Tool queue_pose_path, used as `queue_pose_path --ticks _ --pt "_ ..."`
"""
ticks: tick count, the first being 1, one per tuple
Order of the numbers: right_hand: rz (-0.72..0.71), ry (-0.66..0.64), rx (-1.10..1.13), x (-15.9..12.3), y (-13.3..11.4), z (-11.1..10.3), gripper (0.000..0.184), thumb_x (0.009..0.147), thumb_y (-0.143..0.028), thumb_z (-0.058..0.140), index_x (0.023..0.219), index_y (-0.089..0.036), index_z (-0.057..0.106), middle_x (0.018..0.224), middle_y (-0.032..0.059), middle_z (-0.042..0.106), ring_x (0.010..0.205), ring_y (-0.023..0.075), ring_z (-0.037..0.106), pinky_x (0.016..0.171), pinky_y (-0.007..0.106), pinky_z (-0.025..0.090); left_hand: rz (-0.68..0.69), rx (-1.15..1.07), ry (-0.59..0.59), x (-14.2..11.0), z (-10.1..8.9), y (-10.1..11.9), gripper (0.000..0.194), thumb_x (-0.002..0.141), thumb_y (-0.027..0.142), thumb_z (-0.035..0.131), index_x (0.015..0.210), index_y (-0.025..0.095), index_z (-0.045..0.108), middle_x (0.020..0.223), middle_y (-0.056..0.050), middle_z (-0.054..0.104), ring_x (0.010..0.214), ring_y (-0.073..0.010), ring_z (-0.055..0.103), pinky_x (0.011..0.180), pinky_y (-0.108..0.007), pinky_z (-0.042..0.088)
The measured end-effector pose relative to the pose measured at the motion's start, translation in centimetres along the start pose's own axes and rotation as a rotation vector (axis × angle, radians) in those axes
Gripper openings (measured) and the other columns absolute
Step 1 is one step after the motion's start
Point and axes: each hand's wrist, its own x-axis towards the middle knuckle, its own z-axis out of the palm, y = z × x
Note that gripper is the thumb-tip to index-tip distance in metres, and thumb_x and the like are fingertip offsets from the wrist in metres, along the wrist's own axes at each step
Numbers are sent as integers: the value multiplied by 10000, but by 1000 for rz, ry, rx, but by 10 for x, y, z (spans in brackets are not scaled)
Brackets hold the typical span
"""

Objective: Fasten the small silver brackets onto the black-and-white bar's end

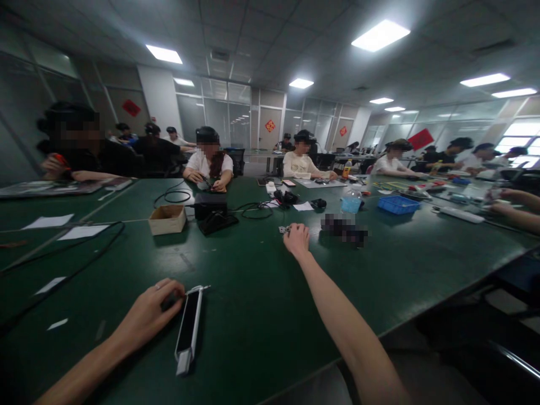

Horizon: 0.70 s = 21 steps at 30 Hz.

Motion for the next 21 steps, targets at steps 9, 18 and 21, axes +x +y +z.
queue_pose_path --ticks 9,18,21 --pt "-12 -62 -17 31 21 25 306 863 -275 459 1125 -232 611 1188 108 514 1086 267 419 882 369 318 -1 -26 7 -2 5 -6 218 839 336 423 839 210 601 865 -46 611 739 -208 584 675 -325 462" --pt "-39 -89 -13 36 31 31 317 869 -214 418 1078 -206 656 1115 115 585 1012 253 486 813 340 353 -40 -28 -32 -3 1 3 177 836 288 435 843 204 591 879 -50 617 773 -207 572 702 -334 454" --pt "-40 -65 -7 34 30 29 325 873 -210 400 1072 -178 656 1097 134 591 990 263 493 797 350 353 -33 -12 -29 -4 1 5 180 849 281 426 864 199 586 892 -55 616 784 -208 572 714 -340 446"
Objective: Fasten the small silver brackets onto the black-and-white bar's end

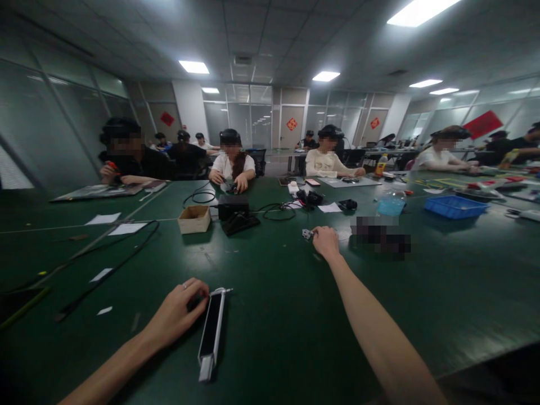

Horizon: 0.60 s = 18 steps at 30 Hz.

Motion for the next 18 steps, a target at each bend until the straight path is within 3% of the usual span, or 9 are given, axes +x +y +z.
queue_pose_path --ticks 9,15,18 --pt "-145 29 -37 -8 -9 -6 329 865 -167 405 1102 -217 628 1133 88 573 1048 225 454 857 327 312 -27 -26 -12 2 -4 4 203 842 320 435 892 205 595 873 -57 630 776 -220 583 715 -353 461" --pt "-207 -2 -107 -12 -19 -10 267 850 -337 498 989 -183 666 1054 117 593 1016 269 450 839 369 319 -24 -24 -12 0 -4 5 209 848 299 422 900 203 601 874 -62 631 788 -224 588 721 -356 464" --pt "-203 -1 -140 -12 -27 -8 259 875 -316 467 956 -170 664 1041 130 599 1008 270 454 832 375 323 -28 -26 -14 -1 -3 4 207 853 298 425 911 202 599 891 -65 632 802 -224 588 725 -355 463"
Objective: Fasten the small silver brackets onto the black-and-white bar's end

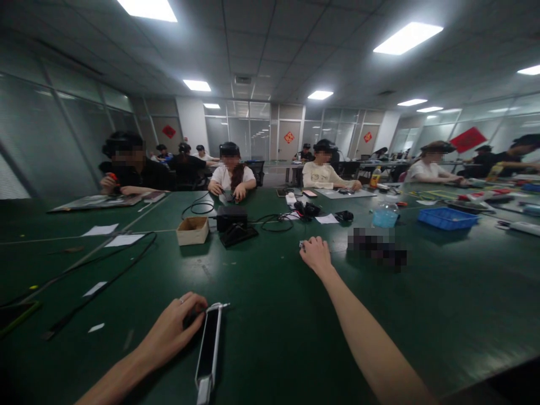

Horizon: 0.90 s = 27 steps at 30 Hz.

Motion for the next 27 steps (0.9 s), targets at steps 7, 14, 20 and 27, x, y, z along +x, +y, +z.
queue_pose_path --ticks 7,14,20,27 --pt "18 35 -20 -1 -11 5 244 905 -224 405 997 -130 611 1056 153 589 1013 264 458 850 372 314 16 31 21 -1 2 -3 213 858 299 421 922 209 603 902 -58 628 799 -223 589 720 -353 463" --pt "91 88 32 -2 10 1 207 890 -239 420 949 -145 594 1019 134 591 976 247 480 817 342 329 17 44 4 0 0 -2 209 852 287 426 914 201 606 903 -61 627 798 -226 589 712 -350 460" --pt "160 85 95 -3 45 5 205 828 -258 480 895 -161 648 969 120 616 950 261 511 777 342 365 41 29 19 1 1 -1 192 841 255 438 898 199 612 882 -53 627 801 -222 589 726 -349 453" --pt "180 58 207 1 71 17 296 813 -340 490 985 -178 669 1042 77 642 1002 222 550 857 301 392 31 10 -3 0 2 -5 197 853 262 433 924 198 605 904 -51 623 807 -214 579 721 -341 450"
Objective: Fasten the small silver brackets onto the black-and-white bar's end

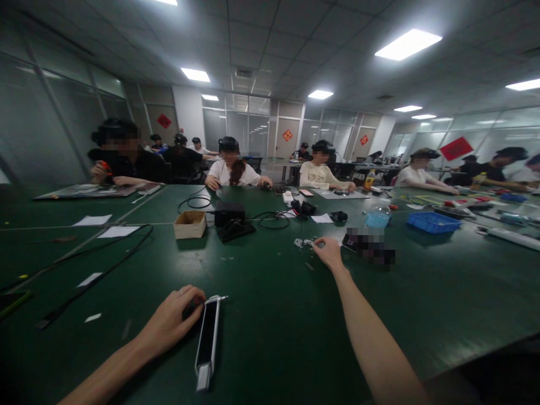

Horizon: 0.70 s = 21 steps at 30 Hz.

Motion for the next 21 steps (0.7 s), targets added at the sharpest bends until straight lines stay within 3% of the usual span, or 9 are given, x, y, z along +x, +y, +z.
queue_pose_path --ticks 4,8,14,21 --pt "88 -27 12 12 4 7 502 896 -364 340 1256 -54 501 1222 184 560 1112 259 520 914 335 375 -23 3 -17 -1 -1 2 188 851 250 438 925 198 604 909 -53 619 814 -214 576 724 -340 447" --pt "87 -143 20 30 -3 19 652 906 -520 291 1277 -13 466 1278 241 506 1170 311 483 942 378 353 -29 5 -28 0 -1 3 183 860 237 429 922 200 596 914 -54 616 825 -212 575 741 -342 442" --pt "28 -262 18 45 -9 27 738 897 -617 210 1235 -34 512 1314 243 469 1227 319 431 988 399 305 -26 -3 -55 5 4 1 187 865 234 417 933 207 589 919 -49 612 827 -207 567 733 -336 437" --pt "-91 -355 19 37 -29 33 808 862 -683 241 1361 -68 400 1465 189 295 1350 290 270 1074 367 217 -25 -2 -80 8 4 2 193 872 266 412 925 203 586 906 -54 607 824 -217 564 744 -351 430"
